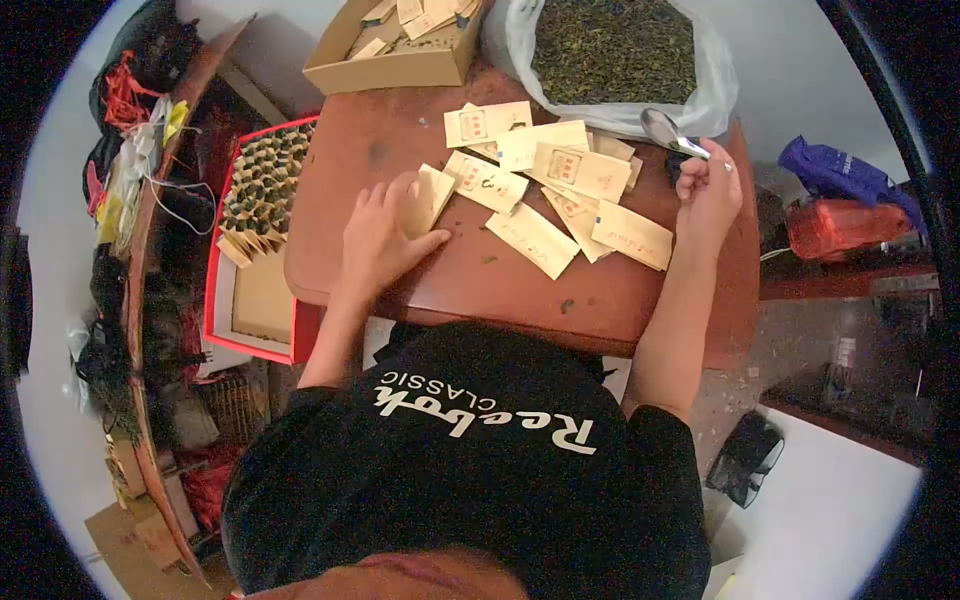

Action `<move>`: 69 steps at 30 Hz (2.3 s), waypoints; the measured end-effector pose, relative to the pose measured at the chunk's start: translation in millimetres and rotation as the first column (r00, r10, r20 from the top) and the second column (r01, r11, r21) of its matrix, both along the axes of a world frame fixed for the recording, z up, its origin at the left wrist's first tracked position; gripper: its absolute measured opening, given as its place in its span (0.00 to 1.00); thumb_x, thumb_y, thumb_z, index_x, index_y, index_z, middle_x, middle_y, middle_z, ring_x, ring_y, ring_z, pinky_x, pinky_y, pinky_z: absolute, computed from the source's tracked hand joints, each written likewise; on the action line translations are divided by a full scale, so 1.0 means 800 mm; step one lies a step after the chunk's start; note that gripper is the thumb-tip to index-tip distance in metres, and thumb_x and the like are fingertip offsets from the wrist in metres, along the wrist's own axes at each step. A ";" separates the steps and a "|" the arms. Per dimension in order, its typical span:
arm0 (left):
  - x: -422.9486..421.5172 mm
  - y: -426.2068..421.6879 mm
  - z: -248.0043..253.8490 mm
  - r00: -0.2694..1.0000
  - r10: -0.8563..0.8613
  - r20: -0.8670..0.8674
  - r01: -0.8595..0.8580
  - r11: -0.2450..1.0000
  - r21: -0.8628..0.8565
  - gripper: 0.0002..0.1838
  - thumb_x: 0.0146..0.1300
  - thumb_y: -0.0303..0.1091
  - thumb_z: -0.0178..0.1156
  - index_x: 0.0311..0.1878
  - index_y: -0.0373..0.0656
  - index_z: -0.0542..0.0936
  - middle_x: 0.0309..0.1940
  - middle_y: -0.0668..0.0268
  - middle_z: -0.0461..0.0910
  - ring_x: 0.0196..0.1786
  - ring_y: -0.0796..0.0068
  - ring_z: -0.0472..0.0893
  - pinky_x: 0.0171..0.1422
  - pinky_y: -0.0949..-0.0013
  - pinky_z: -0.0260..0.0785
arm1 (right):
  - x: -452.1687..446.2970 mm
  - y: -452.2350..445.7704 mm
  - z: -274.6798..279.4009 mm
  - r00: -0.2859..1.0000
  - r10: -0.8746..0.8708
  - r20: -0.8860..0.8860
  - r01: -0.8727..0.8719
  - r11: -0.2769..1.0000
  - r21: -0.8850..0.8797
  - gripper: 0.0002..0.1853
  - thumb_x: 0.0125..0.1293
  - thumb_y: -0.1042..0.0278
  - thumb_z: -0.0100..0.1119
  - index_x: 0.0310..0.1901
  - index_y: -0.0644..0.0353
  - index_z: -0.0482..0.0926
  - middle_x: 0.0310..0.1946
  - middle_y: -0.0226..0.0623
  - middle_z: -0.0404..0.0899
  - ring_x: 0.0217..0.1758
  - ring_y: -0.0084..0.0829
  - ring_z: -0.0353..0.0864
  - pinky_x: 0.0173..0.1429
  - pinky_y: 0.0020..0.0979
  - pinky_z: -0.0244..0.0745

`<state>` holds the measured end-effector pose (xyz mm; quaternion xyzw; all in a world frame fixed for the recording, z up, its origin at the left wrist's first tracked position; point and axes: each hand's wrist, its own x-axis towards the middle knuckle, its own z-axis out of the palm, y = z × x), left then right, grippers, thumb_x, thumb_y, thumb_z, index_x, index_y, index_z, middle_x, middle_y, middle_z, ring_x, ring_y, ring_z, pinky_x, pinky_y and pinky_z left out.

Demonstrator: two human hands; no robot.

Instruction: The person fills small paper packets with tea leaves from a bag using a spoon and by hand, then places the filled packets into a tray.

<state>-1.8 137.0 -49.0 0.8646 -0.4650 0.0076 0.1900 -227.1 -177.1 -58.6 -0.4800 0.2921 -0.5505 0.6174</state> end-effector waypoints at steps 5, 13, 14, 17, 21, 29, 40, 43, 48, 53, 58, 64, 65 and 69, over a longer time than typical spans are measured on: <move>0.008 -0.005 -0.004 0.999 0.016 -0.047 -0.020 0.997 -0.077 0.34 0.51 0.39 0.71 0.62 0.44 0.71 0.52 0.55 0.76 0.58 0.51 0.75 0.61 0.55 0.70 | 0.001 0.013 0.011 0.999 -0.034 -0.021 0.032 0.996 -0.077 0.14 0.76 0.64 0.48 0.51 0.67 0.76 0.23 0.32 0.78 0.21 0.18 0.70 0.23 0.19 0.63; 0.012 -0.027 0.000 0.987 -0.129 -0.092 0.077 0.900 -0.428 0.33 0.49 0.29 0.70 0.61 0.41 0.72 0.54 0.55 0.75 0.59 0.50 0.74 0.64 0.55 0.68 | 0.035 0.073 0.030 0.979 0.171 -0.110 -0.188 0.967 -0.171 0.11 0.77 0.63 0.50 0.49 0.61 0.78 0.23 0.27 0.79 0.22 0.12 0.69 0.24 0.15 0.62; 0.011 -0.034 -0.001 0.984 -0.155 -0.084 0.099 0.879 -0.467 0.33 0.49 0.28 0.70 0.60 0.40 0.71 0.55 0.54 0.75 0.59 0.50 0.73 0.64 0.55 0.68 | 0.043 0.082 0.031 0.970 0.230 -0.080 -0.240 0.958 -0.156 0.12 0.77 0.63 0.50 0.49 0.61 0.78 0.23 0.27 0.79 0.22 0.12 0.70 0.25 0.15 0.63; 0.002 -0.057 0.005 0.977 -0.208 -0.039 0.159 0.843 -0.515 0.32 0.48 0.26 0.69 0.60 0.39 0.71 0.55 0.53 0.75 0.60 0.50 0.73 0.66 0.55 0.67 | 0.060 0.104 0.034 0.938 0.327 -0.113 -0.344 0.917 -0.204 0.12 0.77 0.63 0.50 0.48 0.62 0.79 0.23 0.27 0.80 0.23 0.12 0.71 0.27 0.16 0.67; -0.009 -0.083 0.008 0.966 -0.259 -0.004 0.218 0.823 -0.525 0.32 0.48 0.25 0.68 0.60 0.38 0.72 0.55 0.52 0.75 0.60 0.50 0.73 0.66 0.55 0.67 | 0.059 0.117 0.037 0.938 0.286 -0.196 -0.338 0.880 -0.334 0.12 0.76 0.65 0.49 0.47 0.64 0.80 0.22 0.28 0.80 0.24 0.13 0.75 0.30 0.19 0.72; -0.016 -0.118 0.007 0.947 -0.317 0.054 0.296 0.795 -0.530 0.32 0.47 0.23 0.67 0.60 0.38 0.73 0.54 0.52 0.75 0.58 0.50 0.74 0.63 0.56 0.70 | 0.049 0.110 0.029 0.940 0.182 -0.287 -0.299 0.846 -0.442 0.12 0.77 0.65 0.49 0.46 0.62 0.79 0.21 0.29 0.80 0.24 0.15 0.76 0.30 0.20 0.73; -0.030 -0.172 0.013 0.912 -0.410 0.017 0.336 0.723 -0.604 0.28 0.45 0.23 0.65 0.53 0.39 0.71 0.52 0.52 0.72 0.56 0.49 0.74 0.60 0.55 0.70 | 0.043 0.096 0.026 0.938 0.333 -0.096 -0.345 0.921 -0.178 0.13 0.78 0.63 0.47 0.47 0.63 0.78 0.22 0.28 0.79 0.22 0.11 0.71 0.27 0.16 0.66; -0.029 -0.188 0.012 0.914 -0.403 0.039 0.342 0.715 -0.610 0.28 0.44 0.23 0.65 0.53 0.39 0.70 0.51 0.52 0.71 0.56 0.49 0.73 0.61 0.55 0.69 | 0.040 0.096 0.031 0.954 0.238 -0.185 -0.281 0.923 -0.261 0.13 0.78 0.64 0.46 0.49 0.62 0.77 0.23 0.28 0.79 0.22 0.11 0.69 0.26 0.15 0.64; -0.025 -0.196 0.006 0.920 -0.393 0.010 0.310 0.710 -0.632 0.28 0.44 0.24 0.64 0.52 0.39 0.71 0.51 0.52 0.71 0.56 0.48 0.73 0.61 0.54 0.68 | 0.040 0.092 0.032 0.968 0.173 -0.179 -0.221 0.928 -0.299 0.12 0.77 0.64 0.47 0.47 0.62 0.79 0.22 0.27 0.79 0.22 0.11 0.71 0.27 0.16 0.66; -0.012 -0.196 -0.007 0.921 -0.390 -0.019 0.282 0.698 -0.658 0.27 0.44 0.24 0.64 0.52 0.39 0.71 0.50 0.53 0.71 0.56 0.50 0.73 0.61 0.55 0.68 | 0.035 0.084 0.044 0.967 0.182 -0.177 -0.223 0.941 -0.253 0.12 0.77 0.64 0.48 0.47 0.63 0.79 0.23 0.28 0.80 0.22 0.12 0.71 0.26 0.16 0.66; 0.004 -0.196 -0.019 0.922 -0.379 -0.082 0.218 0.681 -0.699 0.26 0.44 0.25 0.63 0.51 0.38 0.71 0.47 0.54 0.70 0.54 0.52 0.72 0.61 0.57 0.67 | 0.041 0.047 0.076 0.939 0.109 -0.325 -0.196 0.948 -0.249 0.13 0.77 0.62 0.48 0.47 0.62 0.78 0.24 0.31 0.80 0.22 0.13 0.72 0.23 0.16 0.64; 0.012 -0.195 -0.025 0.911 -0.382 -0.155 0.157 0.669 -0.727 0.26 0.44 0.26 0.64 0.50 0.39 0.71 0.47 0.56 0.70 0.54 0.54 0.72 0.62 0.59 0.66 | 0.070 -0.009 0.096 0.773 -0.064 -0.631 -0.216 0.909 -0.356 0.14 0.73 0.62 0.48 0.43 0.64 0.79 0.20 0.36 0.81 0.21 0.21 0.78 0.27 0.27 0.74; 0.013 -0.196 -0.026 0.910 -0.382 -0.161 0.150 0.665 -0.731 0.26 0.44 0.26 0.64 0.50 0.38 0.72 0.47 0.56 0.70 0.54 0.54 0.72 0.62 0.59 0.66 | 0.078 -0.018 0.091 0.742 -0.068 -0.667 -0.246 0.898 -0.366 0.14 0.73 0.63 0.47 0.42 0.65 0.79 0.20 0.37 0.81 0.21 0.23 0.79 0.27 0.28 0.74; 0.014 -0.198 -0.029 0.914 -0.389 -0.113 0.183 0.646 -0.741 0.26 0.44 0.27 0.65 0.51 0.38 0.72 0.47 0.56 0.70 0.54 0.54 0.72 0.62 0.59 0.66 | 0.118 -0.015 0.059 0.734 0.043 -0.677 -0.263 0.938 -0.225 0.15 0.72 0.63 0.45 0.39 0.66 0.79 0.19 0.38 0.81 0.21 0.25 0.81 0.28 0.29 0.75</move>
